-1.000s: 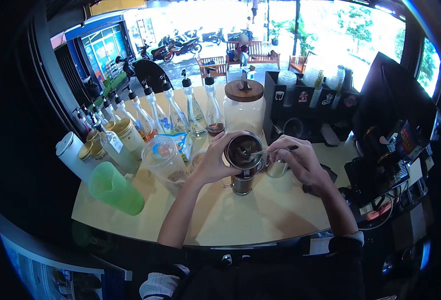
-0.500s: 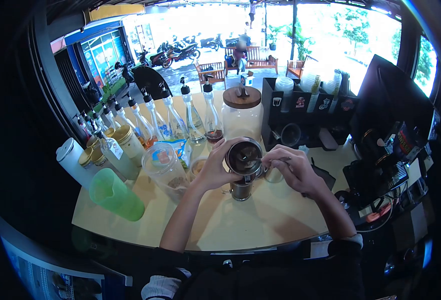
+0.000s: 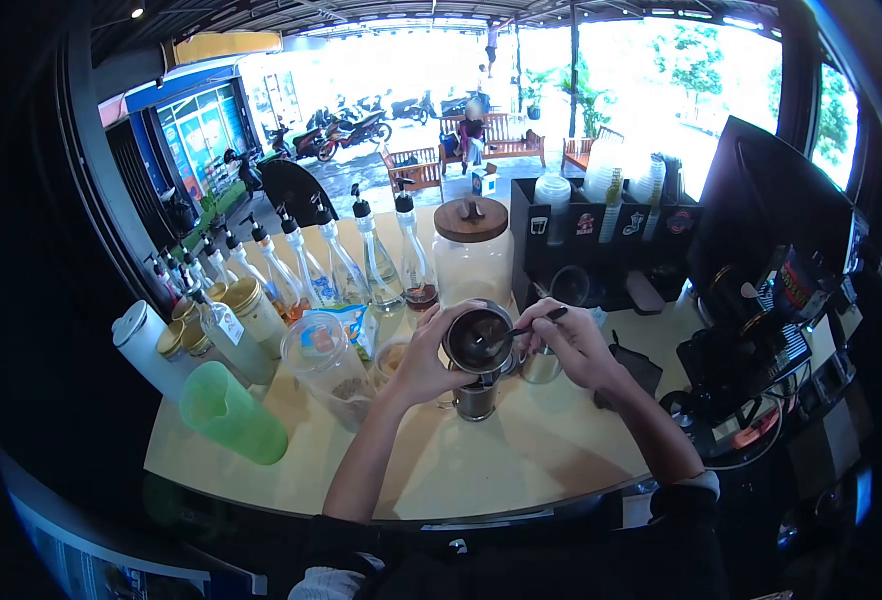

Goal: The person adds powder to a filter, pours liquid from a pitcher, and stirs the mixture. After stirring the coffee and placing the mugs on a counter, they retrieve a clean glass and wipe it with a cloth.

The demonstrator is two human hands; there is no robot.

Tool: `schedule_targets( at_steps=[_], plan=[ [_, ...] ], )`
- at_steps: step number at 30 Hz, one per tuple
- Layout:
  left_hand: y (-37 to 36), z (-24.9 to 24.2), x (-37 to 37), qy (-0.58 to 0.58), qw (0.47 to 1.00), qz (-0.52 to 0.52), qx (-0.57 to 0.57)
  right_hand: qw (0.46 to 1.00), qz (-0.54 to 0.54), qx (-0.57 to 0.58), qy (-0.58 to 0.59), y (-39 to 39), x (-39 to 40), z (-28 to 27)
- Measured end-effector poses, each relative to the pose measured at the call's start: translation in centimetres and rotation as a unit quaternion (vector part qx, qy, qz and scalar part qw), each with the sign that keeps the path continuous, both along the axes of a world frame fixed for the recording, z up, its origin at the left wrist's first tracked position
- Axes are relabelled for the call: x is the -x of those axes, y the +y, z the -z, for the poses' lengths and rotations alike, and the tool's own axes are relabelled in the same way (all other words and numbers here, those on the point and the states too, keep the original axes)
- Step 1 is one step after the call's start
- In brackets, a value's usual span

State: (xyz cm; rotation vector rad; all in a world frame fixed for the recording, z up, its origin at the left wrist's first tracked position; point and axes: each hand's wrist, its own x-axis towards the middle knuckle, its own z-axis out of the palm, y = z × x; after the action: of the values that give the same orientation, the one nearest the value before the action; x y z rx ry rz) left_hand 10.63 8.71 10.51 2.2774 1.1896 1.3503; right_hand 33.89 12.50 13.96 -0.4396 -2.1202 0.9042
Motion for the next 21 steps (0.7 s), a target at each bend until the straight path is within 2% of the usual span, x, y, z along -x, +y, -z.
schedule_targets(
  at_steps=[2,6,8,13,21],
  plan=[
    [-0.1,0.0,-0.1,0.005,1.000,-0.008,0.001,0.995,-0.015,0.041,0.085,-0.1,0.3,0.2],
    [-0.4,0.1,-0.2,0.013,0.999,-0.033,0.007,0.997,-0.019,0.040,0.067,-0.3,0.2,0.4],
    [-0.4,0.4,-0.4,0.008,0.999,-0.045,0.007,0.992,-0.020,0.060,0.110,-0.2,0.1,0.6],
    [-0.4,1.3,-1.0,-0.092,0.994,-0.063,0.022,0.990,0.000,0.064,0.126,-0.4,0.5,1.0],
    [-0.6,2.2,-1.3,-0.108,0.990,-0.071,0.058,0.989,0.027,0.075,0.125,-0.5,1.1,1.7]
  ],
)
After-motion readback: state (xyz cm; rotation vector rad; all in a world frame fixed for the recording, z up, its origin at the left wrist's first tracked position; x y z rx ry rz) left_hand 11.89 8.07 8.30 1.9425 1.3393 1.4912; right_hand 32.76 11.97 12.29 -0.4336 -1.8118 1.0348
